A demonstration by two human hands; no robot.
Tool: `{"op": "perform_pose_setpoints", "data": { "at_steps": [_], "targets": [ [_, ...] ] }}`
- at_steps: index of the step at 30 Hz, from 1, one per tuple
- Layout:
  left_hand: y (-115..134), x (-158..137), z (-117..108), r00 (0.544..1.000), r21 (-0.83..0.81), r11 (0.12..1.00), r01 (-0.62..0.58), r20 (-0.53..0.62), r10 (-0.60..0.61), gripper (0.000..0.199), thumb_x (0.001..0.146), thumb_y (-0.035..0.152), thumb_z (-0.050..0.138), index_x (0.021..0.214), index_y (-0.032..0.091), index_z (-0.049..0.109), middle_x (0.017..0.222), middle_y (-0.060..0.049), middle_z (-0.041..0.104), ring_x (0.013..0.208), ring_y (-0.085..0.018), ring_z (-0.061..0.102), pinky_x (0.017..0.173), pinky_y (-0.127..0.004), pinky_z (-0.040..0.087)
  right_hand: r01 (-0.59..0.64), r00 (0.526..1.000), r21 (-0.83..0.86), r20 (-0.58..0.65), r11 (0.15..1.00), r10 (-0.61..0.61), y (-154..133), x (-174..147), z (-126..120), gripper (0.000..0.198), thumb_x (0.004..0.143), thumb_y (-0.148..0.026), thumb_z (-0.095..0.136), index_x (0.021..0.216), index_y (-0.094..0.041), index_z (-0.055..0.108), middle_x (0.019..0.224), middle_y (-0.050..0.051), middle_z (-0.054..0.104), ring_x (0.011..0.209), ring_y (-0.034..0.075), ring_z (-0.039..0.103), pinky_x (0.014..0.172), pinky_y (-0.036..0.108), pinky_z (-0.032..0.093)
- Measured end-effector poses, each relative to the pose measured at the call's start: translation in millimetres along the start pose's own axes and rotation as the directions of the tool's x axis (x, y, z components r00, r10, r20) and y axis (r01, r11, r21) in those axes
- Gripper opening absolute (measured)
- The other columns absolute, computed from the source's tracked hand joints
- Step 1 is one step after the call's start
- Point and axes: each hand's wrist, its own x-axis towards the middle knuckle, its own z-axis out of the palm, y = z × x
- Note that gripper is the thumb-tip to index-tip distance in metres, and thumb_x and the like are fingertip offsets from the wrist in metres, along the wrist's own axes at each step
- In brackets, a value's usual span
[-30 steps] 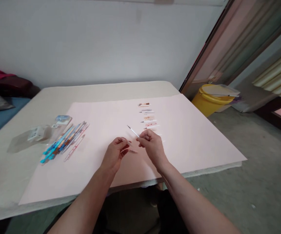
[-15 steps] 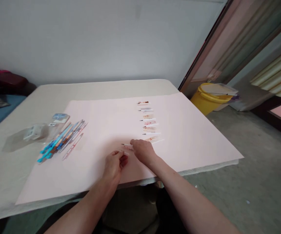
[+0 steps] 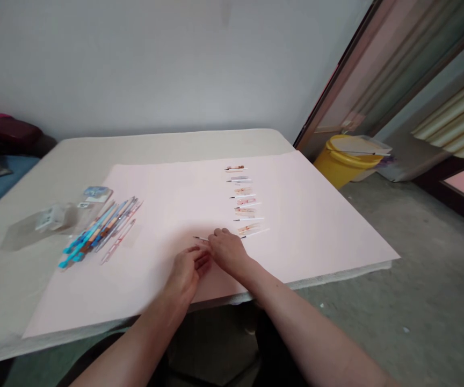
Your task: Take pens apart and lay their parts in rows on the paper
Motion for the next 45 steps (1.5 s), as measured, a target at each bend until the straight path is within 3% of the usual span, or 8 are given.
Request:
{"op": "perform_pose_setpoints", "data": {
  "at_steps": [4, 7, 13, 23, 31, 37, 41, 45],
  "targets": [
    [3, -5, -1, 0.991, 0.002, 0.999, -0.034, -0.129, 0.033, 0.023, 0.066, 0.003, 0.056, 0.085, 0.016, 0.052, 0.066, -0.003, 0.057, 0.056, -0.014, 0.057, 0.057, -0.030, 0.051, -0.003, 1.000, 0.026, 0.000, 1.000, 0.003, -4, 1, 2, 0.035, 0.094, -0.037, 0.033, 0.100, -0.016, 0.061, 0.100, 0.013, 0.058, 0.093, 0.022, 0.056, 0.073, 0.031, 0.046],
    [10, -3, -6, 0.986, -0.010, 0.998, -0.058, -0.158, 0.056, 0.025, 0.068, 0.005, 0.056, 0.088, 0.017, 0.049, 0.066, -0.002, 0.055, 0.055, -0.015, 0.057, 0.054, -0.030, 0.050, -0.012, 1.000, 0.018, -0.012, 1.000, 0.012, -6, 0, 4, 0.034, 0.093, -0.037, 0.034, 0.101, -0.015, 0.059, 0.099, 0.012, 0.058, 0.090, 0.023, 0.058, 0.071, 0.032, 0.047],
    [28, 3, -18, 0.973, -0.036, 0.982, -0.187, -0.142, 0.180, 0.027, 0.066, 0.007, 0.059, 0.089, 0.017, 0.050, 0.075, -0.005, 0.058, 0.059, -0.015, 0.059, 0.053, -0.027, 0.049, -0.001, 1.000, -0.017, 0.019, 1.000, 0.002, -10, -1, 1, 0.026, 0.091, -0.028, 0.036, 0.104, -0.014, 0.055, 0.099, 0.014, 0.059, 0.083, 0.023, 0.062, 0.068, 0.033, 0.047],
    [27, 1, -15, 0.984, 0.011, 0.987, -0.160, -0.071, 0.161, 0.024, 0.065, 0.008, 0.061, 0.087, 0.015, 0.053, 0.078, -0.008, 0.061, 0.060, -0.015, 0.060, 0.052, -0.025, 0.048, 0.095, 0.995, -0.120, 0.027, 0.988, -0.092, -13, -11, -2, 0.017, 0.083, -0.011, 0.043, 0.096, -0.011, 0.056, 0.091, 0.015, 0.061, 0.083, 0.022, 0.062, 0.067, 0.032, 0.047],
    [24, 7, -14, 0.987, 0.033, 0.988, -0.148, -0.052, 0.149, 0.025, 0.062, 0.006, 0.063, 0.085, 0.014, 0.055, 0.077, -0.007, 0.061, 0.059, -0.014, 0.060, 0.051, -0.024, 0.047, 0.124, 0.990, -0.117, 0.087, 0.985, -0.114, -7, -13, -6, 0.020, 0.087, -0.013, 0.042, 0.092, -0.010, 0.062, 0.087, 0.016, 0.065, 0.086, 0.023, 0.063, 0.068, 0.032, 0.048],
    [25, 9, -18, 0.991, 0.049, 0.990, -0.131, -0.030, 0.133, 0.023, 0.063, 0.007, 0.064, 0.084, 0.014, 0.057, 0.077, -0.007, 0.062, 0.059, -0.013, 0.060, 0.053, -0.024, 0.048, 0.007, 0.990, -0.164, 0.140, 0.986, 0.016, 27, -26, -24, 0.020, 0.079, -0.008, 0.048, 0.092, -0.011, 0.064, 0.090, 0.017, 0.066, 0.081, 0.025, 0.065, 0.065, 0.033, 0.048],
    [25, 11, -19, 0.993, 0.054, 0.991, -0.120, -0.010, 0.121, 0.022, 0.063, 0.008, 0.064, 0.083, 0.014, 0.057, 0.077, -0.007, 0.062, 0.061, -0.013, 0.060, 0.054, -0.024, 0.048, -0.100, 0.982, -0.212, 0.137, 0.972, 0.131, 57, -40, -35, 0.025, 0.082, -0.008, 0.044, 0.095, -0.013, 0.064, 0.095, 0.017, 0.065, 0.086, 0.027, 0.064, 0.068, 0.036, 0.047],
    [25, 14, -22, 0.994, 0.056, 0.992, -0.114, 0.010, 0.113, 0.022, 0.063, 0.009, 0.065, 0.083, 0.013, 0.057, 0.076, -0.007, 0.062, 0.060, -0.013, 0.060, 0.054, -0.024, 0.048, -0.179, 0.970, -0.235, 0.122, 0.956, 0.211, 69, -50, -34, 0.027, 0.083, -0.007, 0.040, 0.099, -0.012, 0.062, 0.097, 0.017, 0.064, 0.088, 0.027, 0.064, 0.071, 0.037, 0.046]
  ]
}}
